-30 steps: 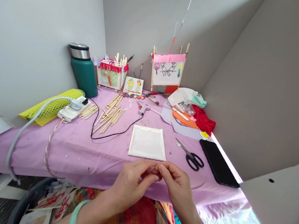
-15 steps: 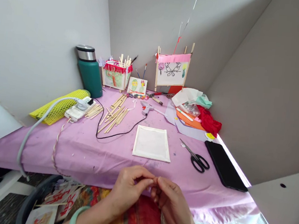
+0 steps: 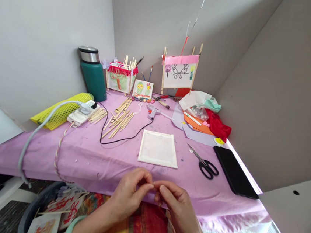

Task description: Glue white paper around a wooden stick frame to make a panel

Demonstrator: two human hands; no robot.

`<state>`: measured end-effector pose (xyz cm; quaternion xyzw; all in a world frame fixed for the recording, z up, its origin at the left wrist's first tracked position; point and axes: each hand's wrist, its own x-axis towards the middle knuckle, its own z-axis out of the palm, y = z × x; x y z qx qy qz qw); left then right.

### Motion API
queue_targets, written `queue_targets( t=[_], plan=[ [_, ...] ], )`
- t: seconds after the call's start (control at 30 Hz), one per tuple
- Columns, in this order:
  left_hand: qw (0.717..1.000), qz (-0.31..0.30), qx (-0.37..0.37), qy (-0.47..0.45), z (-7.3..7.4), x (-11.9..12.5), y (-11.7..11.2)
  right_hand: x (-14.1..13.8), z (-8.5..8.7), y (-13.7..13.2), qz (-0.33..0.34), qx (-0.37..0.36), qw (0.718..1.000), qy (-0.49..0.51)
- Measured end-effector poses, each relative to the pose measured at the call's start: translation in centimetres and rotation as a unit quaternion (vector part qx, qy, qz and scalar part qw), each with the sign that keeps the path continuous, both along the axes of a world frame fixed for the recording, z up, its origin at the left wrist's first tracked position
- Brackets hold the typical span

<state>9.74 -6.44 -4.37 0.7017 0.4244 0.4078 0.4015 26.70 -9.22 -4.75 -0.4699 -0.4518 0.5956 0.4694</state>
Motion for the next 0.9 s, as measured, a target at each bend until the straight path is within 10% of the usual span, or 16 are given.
queue_targets(
  t=[0.13,0.3,0.73,0.9],
  plan=[
    [0.995,0.092,0.031,-0.015,0.1,-1.5,0.7,-0.1,1.3,1.2,-0.041,0.141,0.981,-0.128],
    [0.952,0.203,0.204,0.108,0.3,-3.1,2.0,-1.3,2.2,4.0,-0.005,0.350,0.872,-0.342],
    [0.939,0.206,0.207,0.183,-0.2,-1.8,4.0,-3.5,1.6,6.4,0.062,0.468,0.703,-0.532],
    [0.948,0.202,0.178,0.170,-0.2,-2.2,4.4,-2.6,2.1,6.5,0.053,0.416,0.778,-0.467]
  ],
)
